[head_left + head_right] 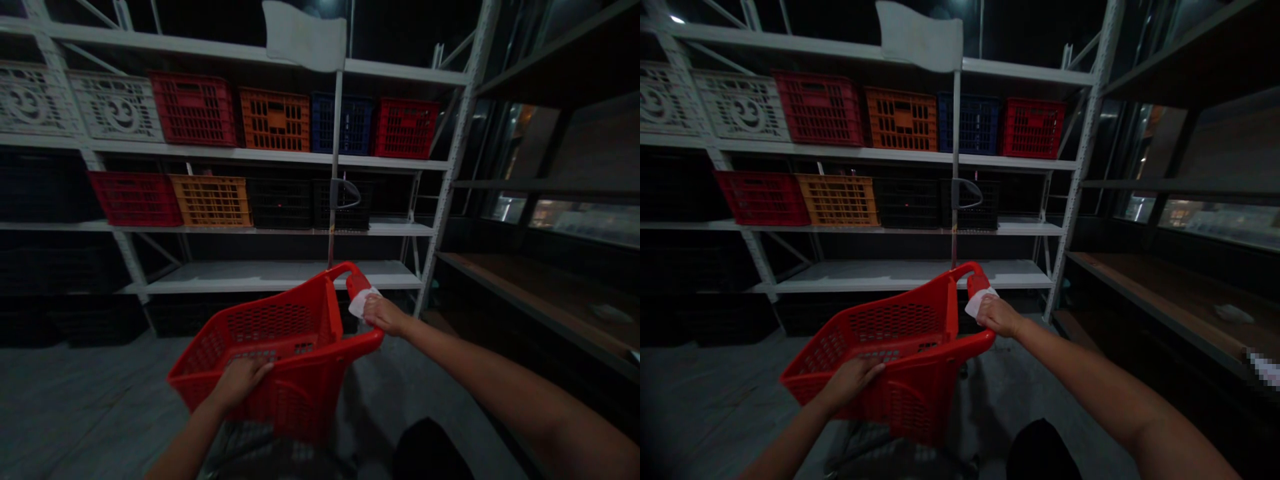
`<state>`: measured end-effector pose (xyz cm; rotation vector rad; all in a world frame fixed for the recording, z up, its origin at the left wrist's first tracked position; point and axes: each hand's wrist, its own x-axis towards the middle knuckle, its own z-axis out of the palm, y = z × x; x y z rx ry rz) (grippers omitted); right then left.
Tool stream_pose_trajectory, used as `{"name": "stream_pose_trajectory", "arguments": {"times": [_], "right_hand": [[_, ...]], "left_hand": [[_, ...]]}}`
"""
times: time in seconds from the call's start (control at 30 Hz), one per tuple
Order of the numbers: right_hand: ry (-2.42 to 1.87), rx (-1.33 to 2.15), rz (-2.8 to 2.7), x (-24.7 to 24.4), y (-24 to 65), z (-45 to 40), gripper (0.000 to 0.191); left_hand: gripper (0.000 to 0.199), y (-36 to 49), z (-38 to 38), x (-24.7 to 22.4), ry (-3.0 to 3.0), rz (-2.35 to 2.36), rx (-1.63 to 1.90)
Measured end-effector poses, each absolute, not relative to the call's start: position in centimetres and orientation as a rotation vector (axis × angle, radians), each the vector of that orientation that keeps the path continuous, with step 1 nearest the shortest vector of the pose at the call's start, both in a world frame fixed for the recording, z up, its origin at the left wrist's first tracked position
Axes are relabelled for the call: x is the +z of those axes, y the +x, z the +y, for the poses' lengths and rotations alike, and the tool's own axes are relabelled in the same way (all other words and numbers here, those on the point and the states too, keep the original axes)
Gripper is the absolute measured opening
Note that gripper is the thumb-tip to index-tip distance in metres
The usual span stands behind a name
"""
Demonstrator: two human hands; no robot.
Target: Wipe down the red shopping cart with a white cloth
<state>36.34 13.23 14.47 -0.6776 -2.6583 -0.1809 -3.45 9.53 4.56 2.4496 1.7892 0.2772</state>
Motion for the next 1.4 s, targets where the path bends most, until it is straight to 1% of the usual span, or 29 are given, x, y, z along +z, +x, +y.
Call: {"name": "stream_pose_trajectory", "arguments": {"times": [0.17,0.37,0.47,0.53,0.67,0.73,0.83,0.9,1.0,1.13,1.2,1.33,1.4], "right_hand": [[-0.663,-0.146,-2.639,13.9,34.7,11.9,0.045],[-0.767,-0.197,-2.683,14.7,32.6,11.4,0.037],[-0.907,-0.289,-2.761,15.7,31.6,11.2,0.037],[-1.016,-0.361,-2.806,16.0,30.8,10.7,0.041],[-1.323,-0.456,-2.732,15.7,28.6,8.9,0.047],[-1.503,-0.423,-2.6,15.7,27.8,7.7,0.048],[-1.631,-0.205,-2.381,16.0,27.5,6.1,0.049],[-1.543,-0.067,-2.241,15.6,27.8,5.0,0.043],[-1.289,-0.026,-2.037,13.2,28.3,3.6,0.031],[-1.019,-0.009,-1.869,8.7,29.2,4.1,0.034],[-0.936,0.069,-1.772,7.8,29.9,5.8,0.035],[-0.865,0.383,-1.672,9.3,31.8,11.0,0.044],[-0.856,0.473,-1.691,10.7,32.5,13.2,0.048]], "left_hand": [[0.055,-3.0,9.0,5.3,2.448,1.697,0.293],[0.059,4.2,7.7,8.0,2.588,1.581,0.439],[0.062,7.0,7.6,9.0,2.527,1.787,0.387],[0.064,7.7,7.9,9.3,2.514,1.884,0.341],[0.067,8.0,8.5,9.2,2.537,1.885,0.345],[0.068,8.2,8.6,9.0,2.519,1.89,0.355],[0.069,8.6,8.5,9.0,2.499,1.904,0.342],[0.068,8.7,8.4,9.0,2.501,1.917,0.32],[0.065,8.4,8.4,8.8,2.515,1.919,0.323],[0.064,8.0,8.6,7.9,2.555,1.897,0.387],[0.065,7.8,8.7,7.3,2.542,1.932,0.419],[0.066,7.7,8.8,6.7,2.535,1.935,0.46],[0.067,7.8,8.9,6.8,2.54,1.936,0.437]]}}
